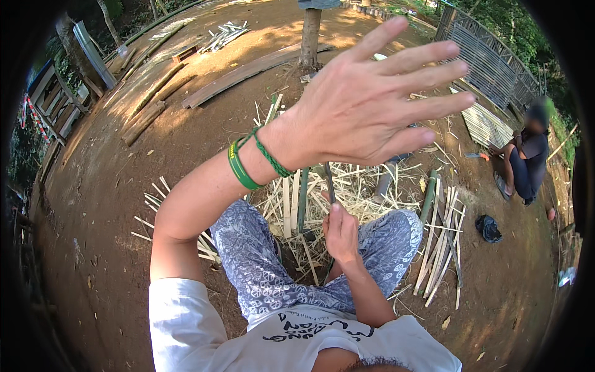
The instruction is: The person sits on the ground and uses a machete to split green bamboo stalks into thin strips. They repeatedly position the bamboo, strike it with the blade, and separate the resulting strips, accumulating a pile of processed material.
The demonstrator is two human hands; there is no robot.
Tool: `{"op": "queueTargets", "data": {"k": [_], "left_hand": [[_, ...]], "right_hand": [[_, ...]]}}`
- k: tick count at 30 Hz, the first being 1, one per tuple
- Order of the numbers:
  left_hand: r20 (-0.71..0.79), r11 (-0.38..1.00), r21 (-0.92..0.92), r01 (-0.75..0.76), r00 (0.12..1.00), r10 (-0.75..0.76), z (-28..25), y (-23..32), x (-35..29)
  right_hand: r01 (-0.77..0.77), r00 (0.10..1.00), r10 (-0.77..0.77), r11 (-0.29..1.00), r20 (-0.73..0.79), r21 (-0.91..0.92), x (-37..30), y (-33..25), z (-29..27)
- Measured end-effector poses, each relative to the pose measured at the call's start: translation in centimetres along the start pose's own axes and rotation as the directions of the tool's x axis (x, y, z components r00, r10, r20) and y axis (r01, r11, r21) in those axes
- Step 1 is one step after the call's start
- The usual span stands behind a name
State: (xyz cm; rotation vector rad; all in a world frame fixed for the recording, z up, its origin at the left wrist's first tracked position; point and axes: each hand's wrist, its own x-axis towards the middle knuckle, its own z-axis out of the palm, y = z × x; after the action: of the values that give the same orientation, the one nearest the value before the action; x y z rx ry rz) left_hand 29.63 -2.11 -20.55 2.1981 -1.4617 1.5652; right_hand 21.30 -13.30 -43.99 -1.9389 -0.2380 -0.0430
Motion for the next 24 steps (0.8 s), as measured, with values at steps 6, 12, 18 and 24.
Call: {"op": "queueTargets", "data": {"k": [6,12,18,24], "left_hand": [[0.144,0.986,0.108,0.127,0.979,-0.142,3.3,-1.3,-4.2],[0.116,0.952,-0.119,0.281,0.956,-0.268,5.2,-6.5,-7.7],[0.336,0.816,-0.270,0.511,0.844,-0.418,1.1,-4.4,-9.5],[0.312,0.820,-0.228,0.525,0.837,-0.449,1.7,-4.7,-13.4]], "right_hand": [[0.081,0.996,-0.081,0.997,-0.033,-0.006,1.2,-0.1,0.4],[0.057,0.998,-0.058,0.998,-0.028,-0.026,5.4,0.4,2.3],[0.151,0.985,-0.151,0.989,-0.082,-0.008,9.1,-2.1,2.8],[0.193,0.978,-0.194,0.981,-0.076,-0.032,11.1,-2.2,3.5]]}}
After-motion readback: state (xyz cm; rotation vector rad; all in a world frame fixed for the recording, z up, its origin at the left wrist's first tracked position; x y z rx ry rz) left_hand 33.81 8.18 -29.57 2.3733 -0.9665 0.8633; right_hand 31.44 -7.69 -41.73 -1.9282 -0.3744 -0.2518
